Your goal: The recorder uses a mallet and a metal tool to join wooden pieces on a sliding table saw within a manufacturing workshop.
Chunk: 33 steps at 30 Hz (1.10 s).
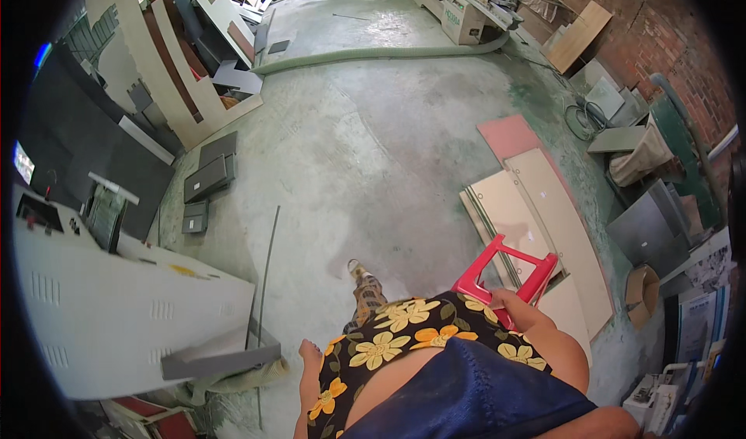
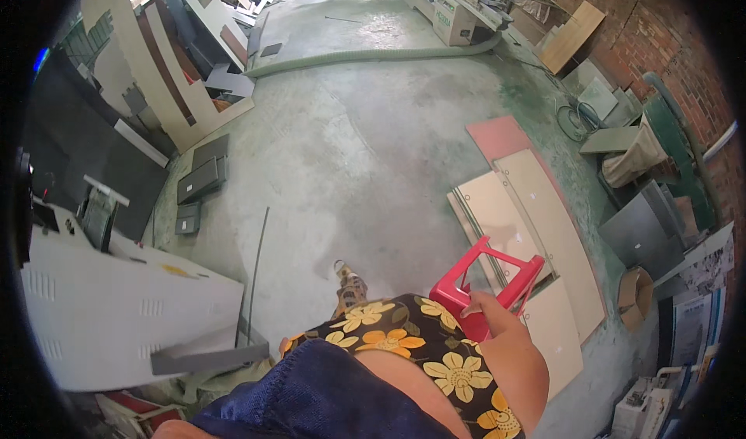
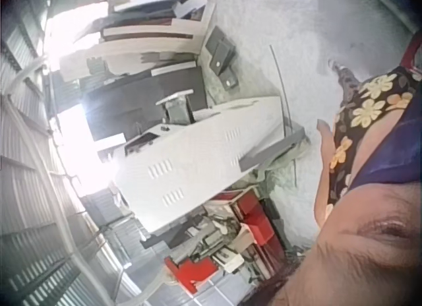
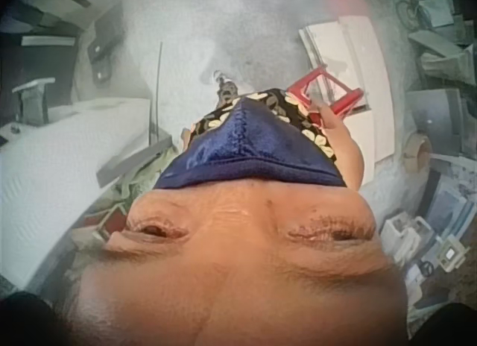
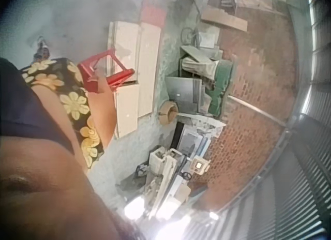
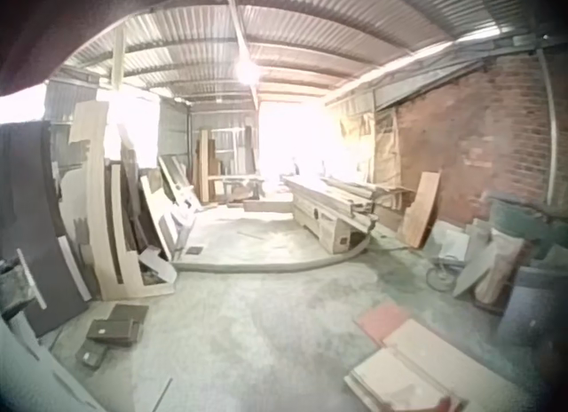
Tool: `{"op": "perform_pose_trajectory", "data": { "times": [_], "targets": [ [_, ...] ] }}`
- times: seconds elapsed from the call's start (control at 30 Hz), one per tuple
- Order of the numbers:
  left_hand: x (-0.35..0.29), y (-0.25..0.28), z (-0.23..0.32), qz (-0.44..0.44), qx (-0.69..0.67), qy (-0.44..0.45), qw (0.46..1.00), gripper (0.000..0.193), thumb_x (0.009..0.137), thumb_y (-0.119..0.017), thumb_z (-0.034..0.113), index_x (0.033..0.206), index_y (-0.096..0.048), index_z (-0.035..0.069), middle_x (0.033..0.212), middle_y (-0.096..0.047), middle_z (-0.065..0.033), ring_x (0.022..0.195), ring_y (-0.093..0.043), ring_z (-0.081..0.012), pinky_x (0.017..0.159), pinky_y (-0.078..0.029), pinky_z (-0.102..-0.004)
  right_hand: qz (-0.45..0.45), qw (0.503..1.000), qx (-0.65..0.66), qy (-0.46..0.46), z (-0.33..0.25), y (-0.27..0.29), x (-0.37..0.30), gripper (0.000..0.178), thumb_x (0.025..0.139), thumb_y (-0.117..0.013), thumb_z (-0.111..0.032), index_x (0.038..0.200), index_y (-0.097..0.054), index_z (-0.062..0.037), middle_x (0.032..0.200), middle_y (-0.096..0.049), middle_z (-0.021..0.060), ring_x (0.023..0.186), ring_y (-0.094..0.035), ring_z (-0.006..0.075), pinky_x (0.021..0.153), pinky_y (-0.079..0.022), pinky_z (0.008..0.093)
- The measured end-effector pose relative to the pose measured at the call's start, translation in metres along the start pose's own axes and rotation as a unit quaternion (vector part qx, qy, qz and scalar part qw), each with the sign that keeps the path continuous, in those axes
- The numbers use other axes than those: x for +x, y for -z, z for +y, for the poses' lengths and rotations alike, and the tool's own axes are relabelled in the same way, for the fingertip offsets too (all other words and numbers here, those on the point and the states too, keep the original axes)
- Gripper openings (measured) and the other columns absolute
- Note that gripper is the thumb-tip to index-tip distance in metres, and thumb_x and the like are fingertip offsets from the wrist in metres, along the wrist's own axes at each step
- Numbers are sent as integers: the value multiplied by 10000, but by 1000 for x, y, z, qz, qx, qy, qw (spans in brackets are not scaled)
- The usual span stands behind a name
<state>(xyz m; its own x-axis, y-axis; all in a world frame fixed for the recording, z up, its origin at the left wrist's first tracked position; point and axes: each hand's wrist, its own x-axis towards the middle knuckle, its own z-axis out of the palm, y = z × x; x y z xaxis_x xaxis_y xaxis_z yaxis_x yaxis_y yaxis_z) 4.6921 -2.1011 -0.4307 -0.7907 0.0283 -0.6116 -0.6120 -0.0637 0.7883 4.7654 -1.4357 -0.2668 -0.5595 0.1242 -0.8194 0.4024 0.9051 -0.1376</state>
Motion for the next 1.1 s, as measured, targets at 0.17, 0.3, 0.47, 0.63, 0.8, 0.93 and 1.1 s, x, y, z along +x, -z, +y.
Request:
{"op": "perform_pose_trajectory", "data": {
  "times": [0.17, 0.3, 0.47, 0.63, 0.8, 0.93, 1.1],
  "targets": [
    [167, -11, 113, 245, -240, 152, 927, 309, 837, -499, 291, 604, -344, 162, 482, -326, -2, 363, -326, -178, 352, -250, -348, 107, 982, 114, 103, -81, 122, 29, 336, 802, -582, -216, 1085, -591, -36, 1046, -611, 196, 959, -591, 303, 830, -453, 333],
    [321, -73, 289, 241, -152, 90, 954, 317, 845, -551, 340, 627, -438, 139, 478, -378, -1, 377, -352, -145, 352, -250, -295, 194, 952, 195, 133, -130, 197, 59, 229, 840, -492, -97, 1020, -588, 8, 978, -598, 77, 907, -522, 157, 801, -417, 307],
    [473, -163, 464, 212, -96, 88, 968, 322, 848, -540, 340, 632, -445, 122, 462, -375, 3, 332, -341, -134, 320, -241, -276, 64, 970, 228, 62, -150, 299, 163, 282, 880, -463, -142, 1080, -577, 20, 1006, -595, 64, 892, -500, 129, 816, -412, 279],
    [601, -180, 530, 230, -98, 33, 968, 330, 859, -525, 332, 616, -428, 132, 455, -370, 10, 332, -333, -132, 324, -242, -266, -18, 967, 248, 56, -177, 437, 264, 309, 883, -421, -80, 1150, -532, 27, 1183, -572, 119, 1031, -514, 206, 900, -401, 325],
    [664, -203, 574, 278, -107, 153, 942, 328, 879, -505, 318, 615, -414, 146, 459, -358, 9, 339, -322, -130, 330, -252, -258, -57, 963, 215, 151, -209, 591, 351, 318, 883, -457, -49, 1190, -515, 8, 1178, -579, 93, 1059, -522, 181, 916, -398, 307],
    [711, -206, 610, 322, -156, 157, 920, 281, 854, -521, 259, 631, -417, 122, 512, -391, -15, 393, -380, -151, 355, -291, -278, 37, 936, 337, 96, -229, 694, 440, 284, 904, -447, -108, 1165, -531, -34, 1113, -586, 70, 1008, -528, 133, 882, -406, 275],
    [861, -204, 687, 337, -190, 157, 909, 237, 839, -523, 258, 667, -444, 116, 564, -436, -39, 437, -399, -193, 380, -313, -314, 25, 888, 455, 59, -288, 831, 534, 734, 520, -793, -520, 1115, -641, -118, 1084, -643, 160, 1020, -606, 305, 871, -468, 386]
  ]
}}
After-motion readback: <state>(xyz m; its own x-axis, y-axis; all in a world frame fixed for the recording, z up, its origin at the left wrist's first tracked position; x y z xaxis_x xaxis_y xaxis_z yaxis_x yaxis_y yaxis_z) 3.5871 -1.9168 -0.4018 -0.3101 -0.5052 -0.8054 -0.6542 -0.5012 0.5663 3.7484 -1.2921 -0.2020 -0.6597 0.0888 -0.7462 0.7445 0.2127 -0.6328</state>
